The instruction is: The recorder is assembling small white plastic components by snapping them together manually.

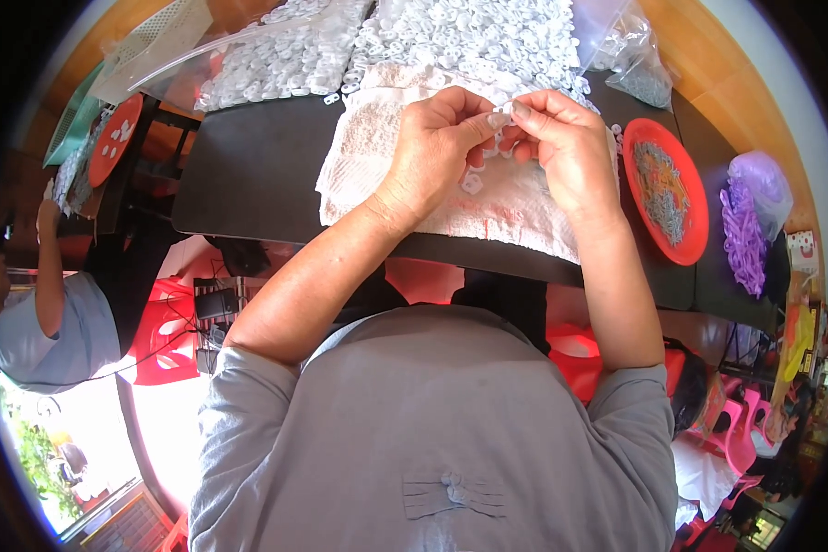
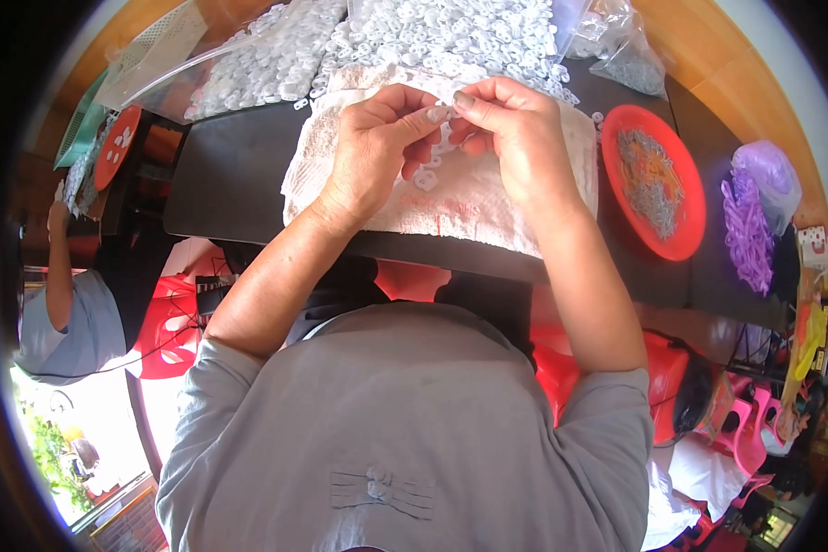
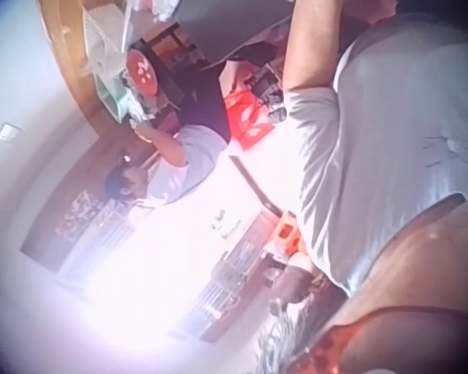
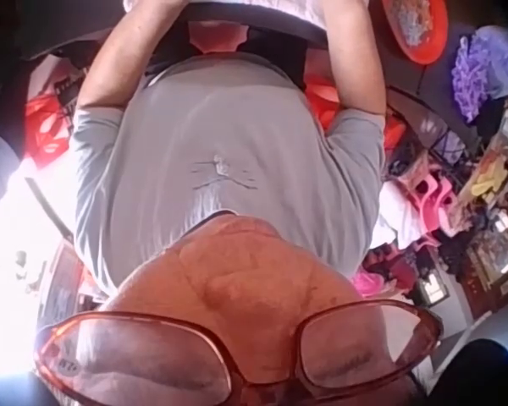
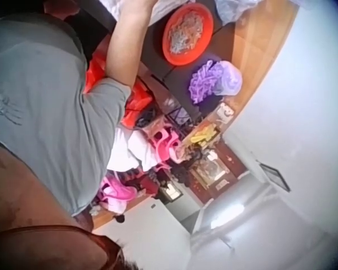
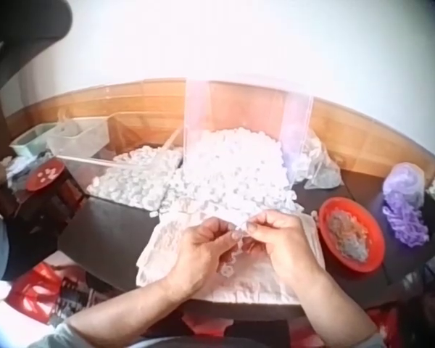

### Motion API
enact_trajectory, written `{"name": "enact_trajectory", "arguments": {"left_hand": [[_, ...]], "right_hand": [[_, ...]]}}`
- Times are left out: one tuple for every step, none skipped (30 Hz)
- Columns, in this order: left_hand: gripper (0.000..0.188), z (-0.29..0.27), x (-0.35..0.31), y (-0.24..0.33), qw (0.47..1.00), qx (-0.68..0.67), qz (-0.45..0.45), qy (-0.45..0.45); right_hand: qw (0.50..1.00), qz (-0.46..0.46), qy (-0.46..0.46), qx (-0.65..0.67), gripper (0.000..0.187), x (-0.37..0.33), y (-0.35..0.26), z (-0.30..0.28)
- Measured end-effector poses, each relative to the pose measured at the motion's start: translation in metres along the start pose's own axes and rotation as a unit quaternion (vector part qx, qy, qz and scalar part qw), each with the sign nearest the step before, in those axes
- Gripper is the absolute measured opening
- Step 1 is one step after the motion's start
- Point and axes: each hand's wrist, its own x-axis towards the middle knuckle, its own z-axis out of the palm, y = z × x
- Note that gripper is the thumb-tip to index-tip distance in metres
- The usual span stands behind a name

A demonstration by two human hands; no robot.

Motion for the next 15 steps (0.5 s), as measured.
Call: {"name": "enact_trajectory", "arguments": {"left_hand": [[0.015,0.0,0.0,0.0,1.0,0.0,-0.004,-0.004],[0.015,0.0,0.0,0.0,1.0,0.0,-0.005,-0.004],[0.014,0.0,0.0,0.0,1.0,-0.001,-0.009,-0.001],[0.014,0.0,0.0,0.0,1.0,-0.001,-0.014,0.002],[0.014,-0.001,0.0,0.0,1.0,-0.001,-0.014,0.002],[0.013,-0.001,0.0,0.0,1.0,0.001,-0.009,0.0],[0.012,-0.001,-0.001,0.0,1.0,0.003,-0.004,-0.002],[0.012,-0.001,-0.001,-0.001,1.0,0.003,-0.005,-0.003],[0.012,0.0,-0.001,-0.001,1.0,-0.003,-0.006,0.003],[0.011,0.001,-0.001,-0.001,1.0,-0.009,-0.007,0.009],[0.011,0.0,-0.002,-0.002,1.0,-0.01,-0.006,0.009],[0.011,0.0,-0.001,-0.004,1.0,-0.021,-0.011,0.015],[0.012,0.0,-0.001,-0.004,0.999,-0.033,-0.016,0.021],[0.012,0.0,0.0,-0.003,0.999,-0.033,-0.014,0.02],[0.012,0.001,0.0,-0.001,0.999,-0.032,-0.028,0.021]], "right_hand": [[1.0,-0.005,0.008,-0.006,0.013,-0.001,-0.001,0.001],[1.0,-0.004,0.008,-0.005,0.013,-0.001,-0.001,0.002],[1.0,-0.008,0.004,-0.019,0.014,-0.001,0.0,0.002],[0.999,-0.012,0.001,-0.033,0.015,-0.001,0.0,0.002],[0.999,-0.011,0.0,-0.033,0.015,-0.002,0.0,0.003],[0.999,-0.018,-0.003,-0.047,0.015,-0.002,0.0,0.003],[0.998,-0.025,-0.008,-0.062,0.014,-0.003,0.0,0.003],[0.998,-0.024,-0.007,-0.062,0.014,-0.004,0.001,0.005],[0.997,-0.038,-0.008,-0.071,0.014,-0.004,0.002,0.007],[0.995,-0.053,-0.009,-0.08,0.013,-0.005,0.003,0.009],[0.995,-0.053,-0.009,-0.08,0.013,-0.006,0.004,0.012],[0.996,-0.049,0.005,-0.071,0.013,-0.007,0.004,0.015],[0.997,-0.045,0.019,-0.062,0.012,-0.007,0.005,0.017],[0.997,-0.047,0.019,-0.063,0.012,-0.007,0.005,0.017],[0.997,-0.033,0.029,-0.057,0.012,-0.006,0.005,0.015]]}}
